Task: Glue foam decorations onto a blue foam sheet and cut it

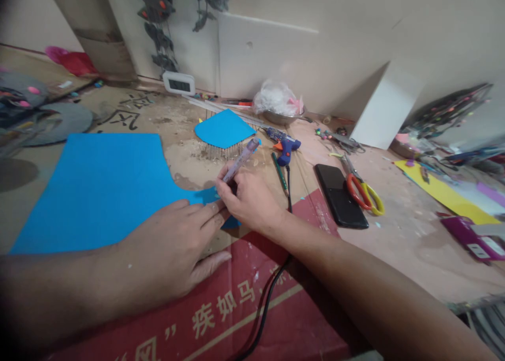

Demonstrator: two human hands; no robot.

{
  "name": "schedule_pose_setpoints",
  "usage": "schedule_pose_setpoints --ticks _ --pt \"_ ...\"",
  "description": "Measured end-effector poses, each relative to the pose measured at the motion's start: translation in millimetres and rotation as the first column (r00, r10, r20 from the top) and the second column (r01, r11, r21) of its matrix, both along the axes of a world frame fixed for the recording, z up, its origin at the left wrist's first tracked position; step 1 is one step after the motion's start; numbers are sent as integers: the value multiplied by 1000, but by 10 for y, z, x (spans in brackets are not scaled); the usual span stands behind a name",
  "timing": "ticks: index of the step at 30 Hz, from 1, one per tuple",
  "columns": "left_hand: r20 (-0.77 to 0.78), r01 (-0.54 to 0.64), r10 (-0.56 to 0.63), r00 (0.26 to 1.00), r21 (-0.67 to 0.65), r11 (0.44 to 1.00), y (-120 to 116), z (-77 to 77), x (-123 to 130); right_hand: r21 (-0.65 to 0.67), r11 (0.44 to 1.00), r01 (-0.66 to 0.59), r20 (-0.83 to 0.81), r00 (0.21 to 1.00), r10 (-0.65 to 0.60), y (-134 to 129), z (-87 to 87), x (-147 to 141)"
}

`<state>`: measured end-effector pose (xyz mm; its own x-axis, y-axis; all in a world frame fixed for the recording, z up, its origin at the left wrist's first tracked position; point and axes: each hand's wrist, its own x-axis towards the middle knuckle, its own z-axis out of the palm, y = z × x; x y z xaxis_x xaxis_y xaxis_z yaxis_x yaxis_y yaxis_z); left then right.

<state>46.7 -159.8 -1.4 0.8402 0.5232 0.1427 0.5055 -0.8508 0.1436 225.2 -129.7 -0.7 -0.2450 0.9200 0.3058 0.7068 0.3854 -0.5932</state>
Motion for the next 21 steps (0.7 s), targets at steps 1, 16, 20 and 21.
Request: schedule_pose_setpoints --ticks 1,16,20,21 --pt "2 -1 1 1000 1 1000 0 1 -1 -2 1000 0 0 1000 0 0 0 1" --pt "-8 10 -9 1000 20 1000 -1 2 7 -44 997 -56 -39 998 55 0 12 9" --pt "0 12 -12 1000 19 1000 2 -1 4 -45 996 -81 -60 995 78 4 12 17" --pt "2 13 -13 1000 18 1000 0 0 3 -48 995 -86 -64 995 82 5 12 19"
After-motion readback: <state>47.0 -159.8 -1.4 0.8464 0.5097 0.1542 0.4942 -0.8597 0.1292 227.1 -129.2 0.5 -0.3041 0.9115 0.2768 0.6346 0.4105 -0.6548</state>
